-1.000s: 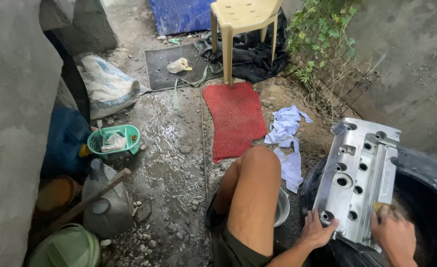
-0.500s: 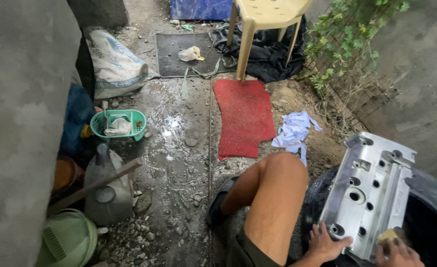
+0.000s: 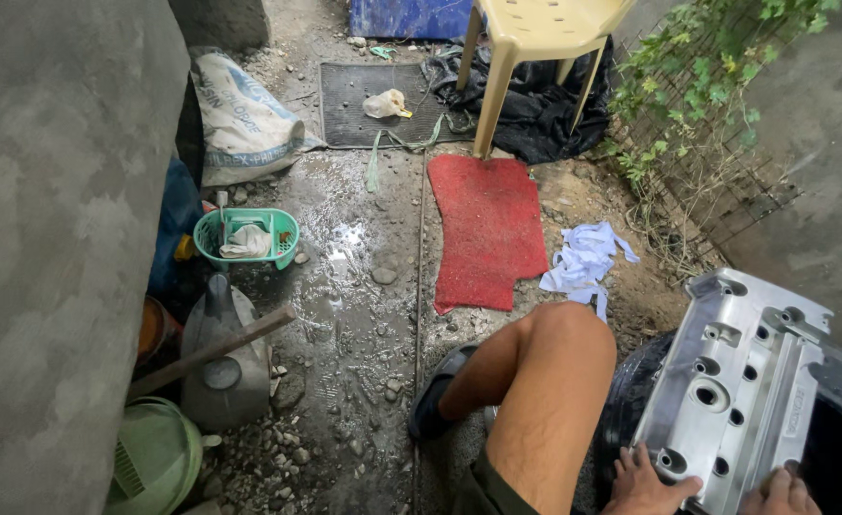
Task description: The person sits on the ground and scrubs an aluminum engine valve cover with a sponge pad, repeatedly wetting the pad in a bucket of water and rubbing the cover's surfaces and edges. Later they switch to a green scouring pad and continue scrubbing the cover while it rests against a tire.
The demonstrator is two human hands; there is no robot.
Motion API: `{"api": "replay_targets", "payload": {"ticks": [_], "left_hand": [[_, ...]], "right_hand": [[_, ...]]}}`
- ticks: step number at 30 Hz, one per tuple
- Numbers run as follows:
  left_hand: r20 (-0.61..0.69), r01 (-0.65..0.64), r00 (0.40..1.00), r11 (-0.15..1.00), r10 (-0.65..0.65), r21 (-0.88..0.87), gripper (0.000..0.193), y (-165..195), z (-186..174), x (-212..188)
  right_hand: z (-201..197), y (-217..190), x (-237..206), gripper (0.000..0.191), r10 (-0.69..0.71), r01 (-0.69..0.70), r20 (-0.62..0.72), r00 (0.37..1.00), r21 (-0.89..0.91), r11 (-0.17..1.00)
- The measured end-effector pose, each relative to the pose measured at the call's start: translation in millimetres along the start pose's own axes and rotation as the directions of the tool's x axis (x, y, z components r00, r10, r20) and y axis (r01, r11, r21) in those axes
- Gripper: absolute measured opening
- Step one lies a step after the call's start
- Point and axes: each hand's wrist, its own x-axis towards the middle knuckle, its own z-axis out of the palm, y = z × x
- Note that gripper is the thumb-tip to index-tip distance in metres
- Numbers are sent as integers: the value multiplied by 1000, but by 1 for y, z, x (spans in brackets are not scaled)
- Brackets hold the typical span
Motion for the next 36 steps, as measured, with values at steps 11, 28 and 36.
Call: {"api": "replay_targets", "payload": {"ticks": [11, 28, 36], "left_hand": [[-4, -26, 1000, 1000, 26, -12, 137, 3, -4, -6], [40, -15, 999, 1000, 14, 23, 135, 0, -4, -1], [20, -11, 1000, 999, 10, 30, 132, -9, 1, 3]], "right_hand": [[-3, -12, -6, 66, -71, 64, -78, 994, -80, 995], [-19, -17, -4, 79, -74, 73, -28, 997, -32, 997], [5, 0, -18, 78, -146, 134, -80, 986, -146, 980]]}}
